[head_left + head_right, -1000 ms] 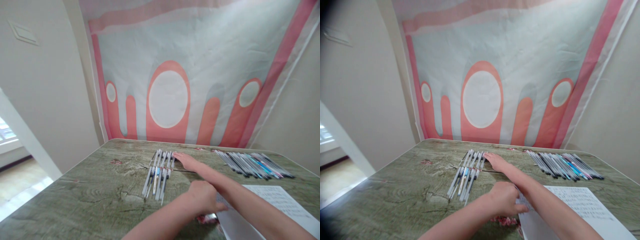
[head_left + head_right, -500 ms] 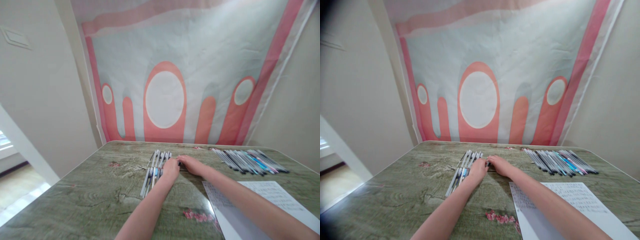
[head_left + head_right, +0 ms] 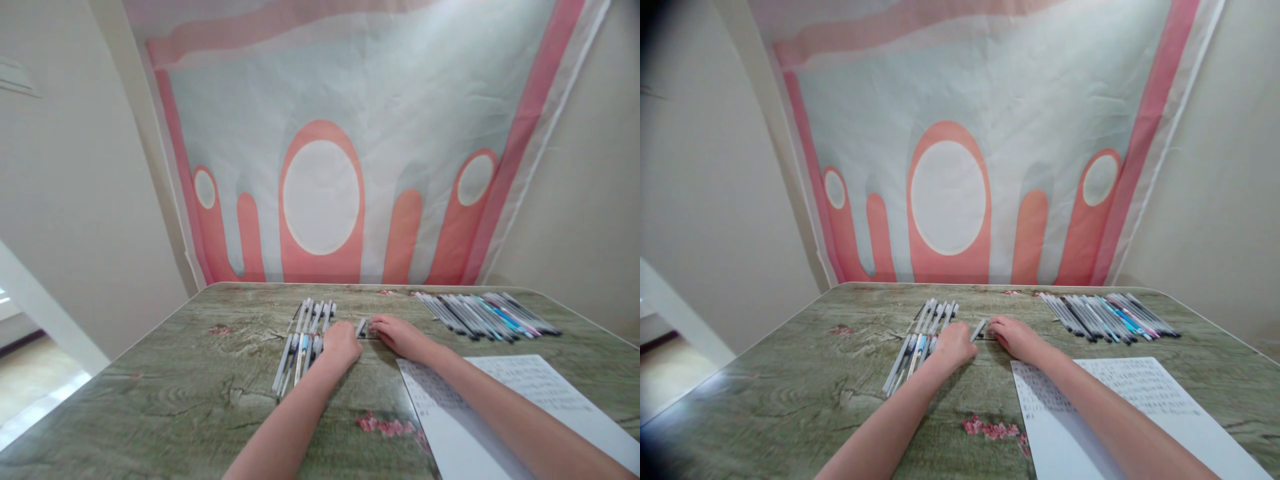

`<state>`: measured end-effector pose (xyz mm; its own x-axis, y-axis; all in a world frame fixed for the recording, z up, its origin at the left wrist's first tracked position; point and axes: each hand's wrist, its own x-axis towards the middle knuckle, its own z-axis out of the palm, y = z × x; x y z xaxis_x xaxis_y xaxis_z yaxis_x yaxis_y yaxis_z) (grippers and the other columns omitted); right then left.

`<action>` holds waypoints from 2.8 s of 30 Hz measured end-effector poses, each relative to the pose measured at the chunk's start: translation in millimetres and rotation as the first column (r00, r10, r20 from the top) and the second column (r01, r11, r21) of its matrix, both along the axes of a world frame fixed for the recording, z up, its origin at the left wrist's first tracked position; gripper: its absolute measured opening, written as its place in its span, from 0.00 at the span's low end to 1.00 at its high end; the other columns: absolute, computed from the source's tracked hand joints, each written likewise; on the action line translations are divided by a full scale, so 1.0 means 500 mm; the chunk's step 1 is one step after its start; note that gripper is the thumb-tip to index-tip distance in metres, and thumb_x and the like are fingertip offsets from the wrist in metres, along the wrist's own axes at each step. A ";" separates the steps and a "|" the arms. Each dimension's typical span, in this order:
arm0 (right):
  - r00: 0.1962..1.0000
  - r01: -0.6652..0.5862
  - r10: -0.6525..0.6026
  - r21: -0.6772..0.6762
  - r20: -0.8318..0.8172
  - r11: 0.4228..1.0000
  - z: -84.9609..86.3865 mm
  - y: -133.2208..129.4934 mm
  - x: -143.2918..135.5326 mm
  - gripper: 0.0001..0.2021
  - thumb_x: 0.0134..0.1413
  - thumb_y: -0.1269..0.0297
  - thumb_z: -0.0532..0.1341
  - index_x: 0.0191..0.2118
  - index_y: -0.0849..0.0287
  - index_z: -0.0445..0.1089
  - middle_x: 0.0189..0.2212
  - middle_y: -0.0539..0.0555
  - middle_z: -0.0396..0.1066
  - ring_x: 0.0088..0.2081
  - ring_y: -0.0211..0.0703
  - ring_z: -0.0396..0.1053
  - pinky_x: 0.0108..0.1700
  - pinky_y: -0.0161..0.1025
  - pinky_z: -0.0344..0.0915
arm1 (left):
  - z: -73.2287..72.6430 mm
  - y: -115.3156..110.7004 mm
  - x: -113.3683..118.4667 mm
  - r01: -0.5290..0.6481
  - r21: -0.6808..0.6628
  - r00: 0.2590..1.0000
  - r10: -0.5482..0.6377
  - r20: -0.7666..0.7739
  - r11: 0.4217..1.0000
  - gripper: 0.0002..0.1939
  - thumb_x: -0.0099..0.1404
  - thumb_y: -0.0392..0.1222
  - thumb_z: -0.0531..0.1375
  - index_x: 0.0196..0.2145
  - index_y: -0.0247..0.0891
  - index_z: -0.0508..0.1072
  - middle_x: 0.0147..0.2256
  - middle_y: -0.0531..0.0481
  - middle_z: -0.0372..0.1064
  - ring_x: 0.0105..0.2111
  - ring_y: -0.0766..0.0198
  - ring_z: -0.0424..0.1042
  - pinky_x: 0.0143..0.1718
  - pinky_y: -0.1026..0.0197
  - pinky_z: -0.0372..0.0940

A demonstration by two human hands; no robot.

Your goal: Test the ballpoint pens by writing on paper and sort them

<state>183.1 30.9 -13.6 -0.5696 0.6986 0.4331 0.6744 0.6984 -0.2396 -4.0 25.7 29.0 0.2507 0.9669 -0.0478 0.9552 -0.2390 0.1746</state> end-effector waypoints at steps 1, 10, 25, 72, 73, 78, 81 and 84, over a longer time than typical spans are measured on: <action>1.000 0.010 -0.010 0.003 -0.006 1.000 -0.001 -0.003 0.004 0.13 0.52 0.72 0.50 0.41 0.58 0.67 0.43 0.56 0.66 0.44 0.41 0.63 0.45 0.39 0.61 | 0.001 -0.002 0.001 0.002 -0.004 1.000 -0.002 -0.010 1.000 0.17 0.48 0.36 0.56 0.37 0.30 0.72 0.36 0.33 0.70 0.38 0.51 0.69 0.38 0.57 0.63; 0.999 0.040 -0.041 0.093 0.002 0.995 0.009 -0.020 -0.008 0.09 0.53 0.67 0.52 0.38 0.59 0.67 0.36 0.56 0.68 0.42 0.43 0.63 0.45 0.42 0.59 | -0.006 0.024 -0.019 -0.001 -0.036 0.991 0.006 0.137 0.999 0.11 0.47 0.40 0.57 0.27 0.32 0.75 0.25 0.42 0.71 0.28 0.60 0.69 0.28 0.66 0.60; 0.987 0.155 -0.145 0.197 -0.065 0.968 -0.004 -0.012 -0.015 0.12 0.56 0.64 0.50 0.40 0.58 0.68 0.35 0.57 0.69 0.39 0.44 0.62 0.41 0.42 0.59 | -0.019 0.034 -0.008 0.120 -0.069 0.800 -0.055 0.597 0.990 0.10 0.46 0.35 0.54 0.25 0.30 0.73 0.16 0.54 0.62 0.19 0.71 0.58 0.20 0.70 0.51; 0.830 0.535 -0.441 0.269 -0.341 0.801 -0.015 0.014 0.042 0.10 0.54 0.67 0.52 0.40 0.55 0.68 0.34 0.53 0.68 0.38 0.44 0.62 0.40 0.41 0.58 | 0.109 0.002 -0.039 0.195 0.354 0.962 -0.248 0.112 0.915 0.12 0.61 0.39 0.51 0.38 0.44 0.72 0.36 0.48 0.66 0.36 0.63 0.67 0.38 0.63 0.59; 0.841 0.517 -0.424 0.269 -0.336 0.813 -0.015 0.012 0.038 0.11 0.54 0.67 0.52 0.40 0.54 0.68 0.34 0.53 0.68 0.38 0.44 0.62 0.40 0.41 0.58 | 0.105 0.001 -0.034 0.208 0.366 0.945 -0.283 0.165 0.907 0.11 0.60 0.39 0.52 0.39 0.44 0.71 0.37 0.48 0.67 0.37 0.63 0.67 0.40 0.63 0.59; 0.848 0.471 -0.369 0.221 -0.381 0.854 -0.025 0.018 0.033 0.10 0.54 0.65 0.52 0.40 0.55 0.67 0.35 0.53 0.68 0.39 0.44 0.62 0.42 0.42 0.58 | 0.078 0.008 -0.006 0.212 0.336 0.725 -0.378 0.576 0.918 0.22 0.57 0.43 0.56 0.49 0.40 0.63 0.37 0.48 0.69 0.34 0.65 0.68 0.38 0.64 0.61; 0.804 0.500 -0.390 0.155 -0.449 0.852 -0.033 0.028 0.041 0.09 0.54 0.63 0.52 0.38 0.56 0.67 0.34 0.54 0.68 0.36 0.44 0.63 0.40 0.42 0.60 | 0.056 0.018 -0.002 0.188 0.286 0.640 -0.338 0.690 0.940 0.26 0.57 0.45 0.56 0.53 0.38 0.58 0.39 0.46 0.69 0.34 0.65 0.69 0.36 0.64 0.63; 0.771 0.526 -0.420 0.108 -0.478 0.844 -0.037 0.033 0.050 0.10 0.54 0.61 0.51 0.37 0.58 0.67 0.32 0.54 0.68 0.33 0.43 0.63 0.37 0.41 0.60 | 0.026 0.024 -0.006 0.262 0.274 0.754 -0.374 0.540 0.925 0.15 0.57 0.40 0.55 0.43 0.37 0.69 0.37 0.45 0.70 0.36 0.62 0.68 0.40 0.62 0.61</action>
<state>208.3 47.6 -32.0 0.0832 0.6835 0.7252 0.8017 0.3863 -0.4561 -7.0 37.6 41.9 0.4710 0.8041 0.3627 0.5527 -0.5894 0.5891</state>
